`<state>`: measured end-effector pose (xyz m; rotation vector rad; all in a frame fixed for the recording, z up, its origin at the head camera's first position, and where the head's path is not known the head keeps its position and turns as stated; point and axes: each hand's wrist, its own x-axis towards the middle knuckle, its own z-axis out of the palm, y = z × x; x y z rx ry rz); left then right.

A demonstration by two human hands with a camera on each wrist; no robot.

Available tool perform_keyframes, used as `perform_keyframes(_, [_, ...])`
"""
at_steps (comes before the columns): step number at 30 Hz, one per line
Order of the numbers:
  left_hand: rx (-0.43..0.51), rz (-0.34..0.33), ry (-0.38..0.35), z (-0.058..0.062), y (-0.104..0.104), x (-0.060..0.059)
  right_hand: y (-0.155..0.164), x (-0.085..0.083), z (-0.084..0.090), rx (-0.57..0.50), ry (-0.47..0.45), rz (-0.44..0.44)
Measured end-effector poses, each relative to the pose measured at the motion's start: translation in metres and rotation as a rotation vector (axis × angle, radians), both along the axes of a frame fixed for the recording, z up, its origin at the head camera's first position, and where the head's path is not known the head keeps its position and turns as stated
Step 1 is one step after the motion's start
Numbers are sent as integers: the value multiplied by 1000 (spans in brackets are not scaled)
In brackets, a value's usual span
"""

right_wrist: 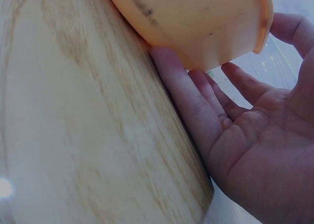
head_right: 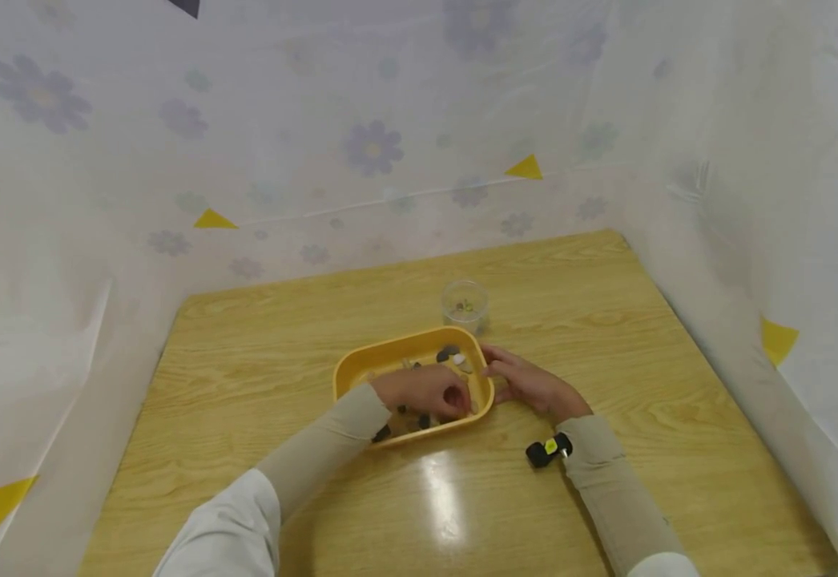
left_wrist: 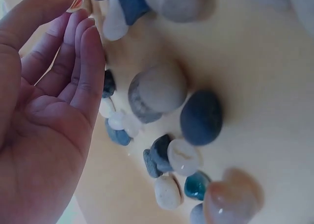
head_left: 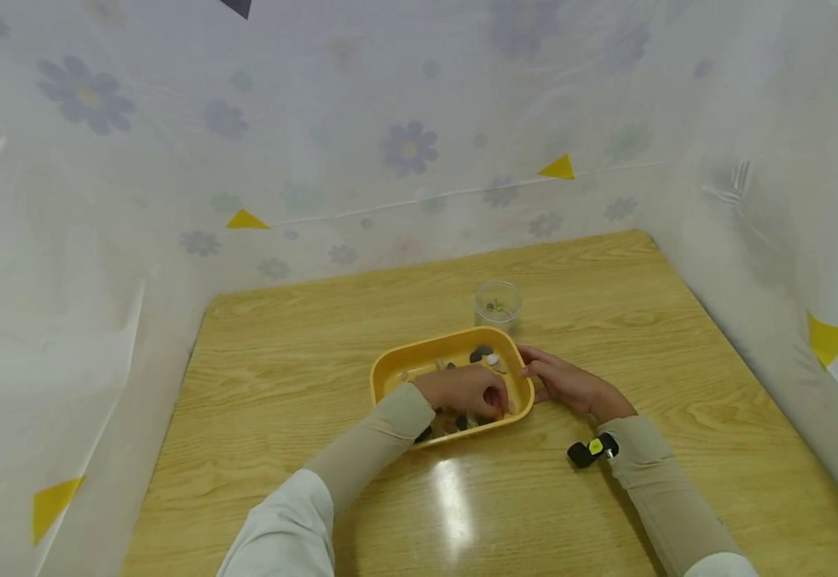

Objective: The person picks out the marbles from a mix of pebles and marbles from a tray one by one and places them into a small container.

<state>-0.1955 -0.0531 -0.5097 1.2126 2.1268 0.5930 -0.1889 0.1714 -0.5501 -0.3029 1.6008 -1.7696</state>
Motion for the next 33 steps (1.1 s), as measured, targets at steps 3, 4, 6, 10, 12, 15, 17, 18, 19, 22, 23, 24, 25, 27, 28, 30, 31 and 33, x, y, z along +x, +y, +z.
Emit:
perform_keyframes(3, [12, 26, -11, 2, -2, -2, 0, 0, 1, -3, -6, -3])
perform_keyframes(4, [13, 34, -8, 3, -3, -3, 0, 0, 1, -4, -9, -3])
perform_keyframes(6, [22, 46, 0, 6, -4, -4, 0, 0, 1, -10, -16, -3])
perform_keyframes(10, [64, 65, 5, 11, -6, -7, 0, 0, 1, -16, -19, 1])
perform_keyframes(12, [95, 74, -2, 14, -7, -9, 0, 0, 0, -17, -17, 0])
perform_keyframes(15, [136, 90, -7, 18, -8, -13, 0, 0, 1, -13, -19, -2])
perform_keyframes(17, [160, 107, -4, 21, -9, -17, 1, 0, 2, -11, -19, -3])
perform_keyframes(18, [169, 118, -1, 22, -9, -18, 1, 1, 2, -10, -19, -3])
perform_keyframes(19, [181, 128, 5, 25, -9, -20, 0, 1, 2, -8, -18, -2])
perform_keyframes(22, [216, 146, 31, 32, -9, -23, 0, 0, 3, -7, -14, 2])
perform_keyframes(23, [226, 150, 45, 36, -8, -24, 0, 0, 3, -6, -14, 3])
perform_keyframes(24, [235, 156, 63, 39, -8, -24, 0, 0, 3, -4, -13, 3])
perform_keyframes(25, [246, 163, 80, 42, -7, -24, 0, 0, 3, -2, -13, 4])
perform_keyframes(27, [265, 187, 109, 46, -7, -26, 0, 0, 2, 2, -13, 4])
perform_keyframes(28, [269, 202, 128, 48, -7, -27, 0, 0, 2, 3, -13, 6])
perform_keyframes(30, [290, 240, 146, 52, -6, -29, 0, 0, 2, -1, -13, 11])
perform_keyframes(31, [293, 263, 166, 53, -5, -31, 0, 0, 2, -4, -13, 13])
perform_keyframes(33, [299, 321, 199, 55, -5, -35, 0, 0, 2, -9, -12, 15])
